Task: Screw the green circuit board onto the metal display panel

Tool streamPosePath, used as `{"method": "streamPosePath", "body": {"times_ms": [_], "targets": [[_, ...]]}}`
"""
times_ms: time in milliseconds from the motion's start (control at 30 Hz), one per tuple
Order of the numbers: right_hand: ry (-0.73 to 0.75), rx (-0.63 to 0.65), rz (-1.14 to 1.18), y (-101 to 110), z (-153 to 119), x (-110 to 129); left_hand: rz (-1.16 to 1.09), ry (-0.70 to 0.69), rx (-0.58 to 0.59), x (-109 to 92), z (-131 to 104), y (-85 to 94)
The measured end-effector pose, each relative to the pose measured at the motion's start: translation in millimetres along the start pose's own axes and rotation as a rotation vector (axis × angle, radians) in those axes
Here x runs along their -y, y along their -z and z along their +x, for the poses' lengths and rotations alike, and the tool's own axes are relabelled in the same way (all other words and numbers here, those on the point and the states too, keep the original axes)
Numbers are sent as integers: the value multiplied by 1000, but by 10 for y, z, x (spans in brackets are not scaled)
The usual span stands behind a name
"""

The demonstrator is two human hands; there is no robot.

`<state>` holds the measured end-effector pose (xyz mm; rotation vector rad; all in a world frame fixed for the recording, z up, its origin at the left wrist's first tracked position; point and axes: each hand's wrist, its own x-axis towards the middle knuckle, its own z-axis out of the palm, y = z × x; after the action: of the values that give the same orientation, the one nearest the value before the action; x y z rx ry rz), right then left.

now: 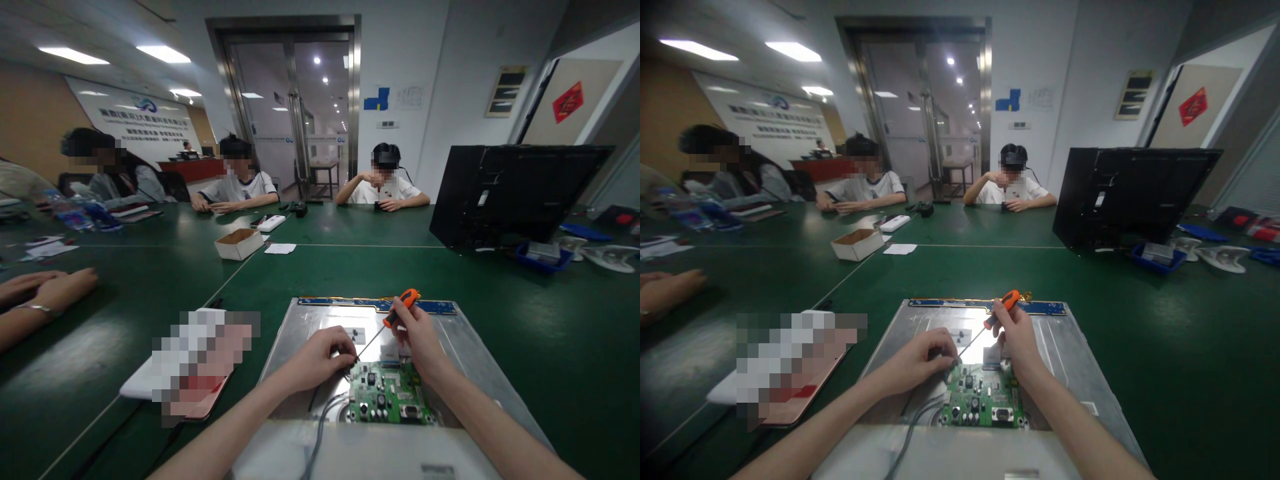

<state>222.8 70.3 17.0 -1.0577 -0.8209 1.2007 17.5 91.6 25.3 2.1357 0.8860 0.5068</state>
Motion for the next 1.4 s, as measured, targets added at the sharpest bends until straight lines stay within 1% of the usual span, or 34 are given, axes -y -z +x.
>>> {"method": "streamPosePath", "body": {"times_ms": [100, 200, 267, 333, 400, 467, 567, 633, 767, 900, 1033, 1167, 1267, 1400], "targets": [[139, -58, -49, -116, -4, 139, 11, 2, 9, 3, 0, 12], [238, -36, -84, -284, -27, 274, 9, -3, 7, 12, 3, 19], [329, -17, -150, -363, -61, 309, 2, -10, -1, 24, 8, 16], [470, -10, -290, -379, -107, 290, -2, -17, 5, 40, 17, 10], [593, -14, -429, -328, -153, 237, -9, -28, 21, 54, 26, 5], [658, -25, -486, -244, -184, 180, -18, -41, 27, 60, 29, 6], [685, -58, -475, -140, -200, 130, -32, -58, 37, 56, 18, 21], [675, -64, -461, -116, -204, 120, -51, -65, 45, 49, 4, 33], [677, -22, -468, -148, -230, 99, -78, -60, 52, 50, -10, 45], [694, 27, -463, -185, -254, 27, -88, -68, 51, 78, 6, 39], [699, 64, -535, -189, -244, -41, -100, -80, 54, 106, 22, 29], [727, 86, -572, -198, -240, -50, -115, -77, 52, 115, 25, 23], [776, 92, -581, -218, -240, -54, -128, -67, 61, 119, 26, 18], [939, 104, -676, -241, -221, -82, -153, -61, 61, 128, 33, 15]]}}
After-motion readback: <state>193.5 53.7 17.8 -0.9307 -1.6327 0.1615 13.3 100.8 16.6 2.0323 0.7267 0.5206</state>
